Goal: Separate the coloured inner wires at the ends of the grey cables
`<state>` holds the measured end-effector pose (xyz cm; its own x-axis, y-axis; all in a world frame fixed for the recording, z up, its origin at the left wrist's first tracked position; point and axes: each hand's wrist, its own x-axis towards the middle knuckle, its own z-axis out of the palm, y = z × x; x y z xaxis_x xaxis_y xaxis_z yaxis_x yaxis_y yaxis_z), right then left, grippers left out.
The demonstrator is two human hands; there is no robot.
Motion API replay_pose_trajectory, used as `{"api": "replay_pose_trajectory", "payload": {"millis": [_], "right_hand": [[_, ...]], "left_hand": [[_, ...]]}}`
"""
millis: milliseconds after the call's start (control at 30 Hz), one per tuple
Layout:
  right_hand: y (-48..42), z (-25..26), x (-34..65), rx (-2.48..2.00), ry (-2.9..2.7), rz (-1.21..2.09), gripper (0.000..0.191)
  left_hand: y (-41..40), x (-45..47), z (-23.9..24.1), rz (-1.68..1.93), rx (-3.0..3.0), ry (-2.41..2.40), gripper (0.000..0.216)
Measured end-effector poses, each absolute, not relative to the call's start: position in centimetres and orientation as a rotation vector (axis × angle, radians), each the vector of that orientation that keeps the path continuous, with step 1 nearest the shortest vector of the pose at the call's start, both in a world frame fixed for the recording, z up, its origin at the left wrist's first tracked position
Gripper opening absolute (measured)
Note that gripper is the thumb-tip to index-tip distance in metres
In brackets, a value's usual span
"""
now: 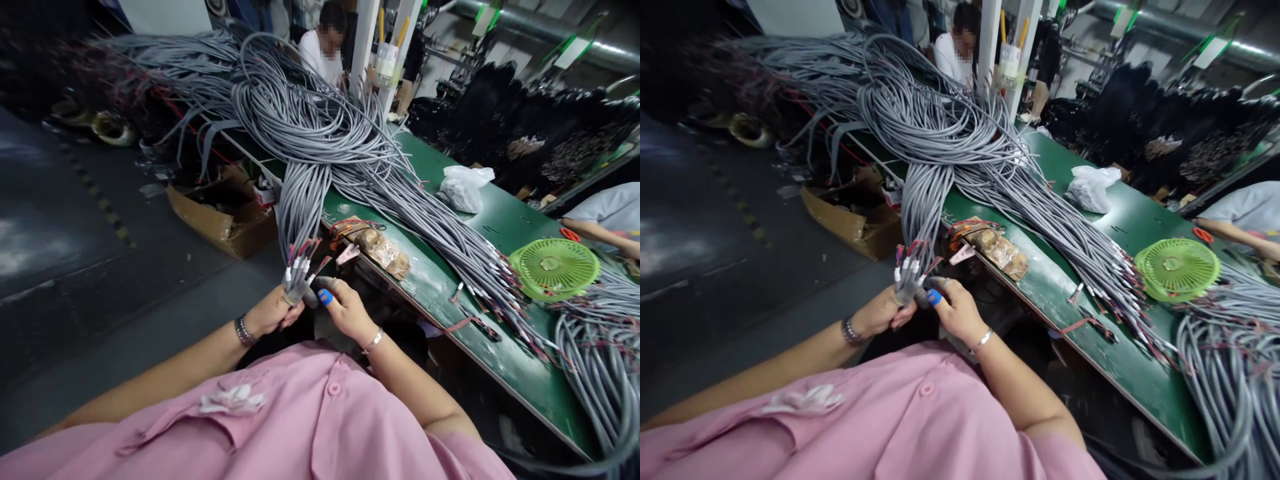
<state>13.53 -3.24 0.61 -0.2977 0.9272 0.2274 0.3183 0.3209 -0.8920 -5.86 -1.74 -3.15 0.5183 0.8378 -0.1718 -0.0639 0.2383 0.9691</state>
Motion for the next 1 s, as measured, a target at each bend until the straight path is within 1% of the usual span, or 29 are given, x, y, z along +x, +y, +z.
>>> {"api": "replay_pose_trajectory", "payload": {"millis": [133, 200, 367, 433, 533, 600, 667, 800, 900, 1000], "right_hand": [[-2.8, 0.0, 14.0, -1.108, -1.642, 1.262, 0.033], [-2.4, 0.3, 13.5, -1.138, -1.532, 1.343, 0.032], [-1.7, 0.7, 12.2, -1.332, -1.285, 1.312, 0.026], [-1.5, 0.4, 12.3, -1.319, -1.258, 1.304, 0.025], [-1.6, 0.3, 13.0, -1.253, -1.240, 1.301, 0.024], [-1.7, 0.4, 13.5, -1.228, -1.233, 1.296, 0.024], [-1.9, 0.5, 13.8, -1.224, -1.221, 1.305, 0.025], [-2.1, 0.2, 14.1, -1.306, -1.166, 1.308, 0.029], [-2.0, -0.2, 14.3, -1.373, -1.181, 1.261, 0.028], [-1.8, -0.3, 14.4, -1.340, -1.240, 1.275, 0.023]], "left_hand": [[-1.7, -6.9, -3.3, 0.713, 1.100, 0.878, 0.052], [-1.9, -6.7, -3.2, 0.691, 1.109, 0.909, 0.050], [-1.9, -5.2, -2.9, 0.572, 1.148, 0.886, 0.047], [-1.7, -4.6, -2.6, 0.539, 1.119, 0.836, 0.041], [-1.2, -3.8, -2.0, 0.589, 1.016, 0.777, 0.033], [-1.1, -3.2, -1.8, 0.635, 0.964, 0.777, 0.034], [-1.2, -2.6, -1.8, 0.671, 0.972, 0.816, 0.041], [-1.6, -2.1, -2.2, 0.689, 1.135, 0.932, 0.052], [-1.9, -2.1, -2.1, 0.634, 1.218, 0.992, 0.054], [-2.1, -2.2, -1.3, 0.639, 1.149, 0.990, 0.051]]}}
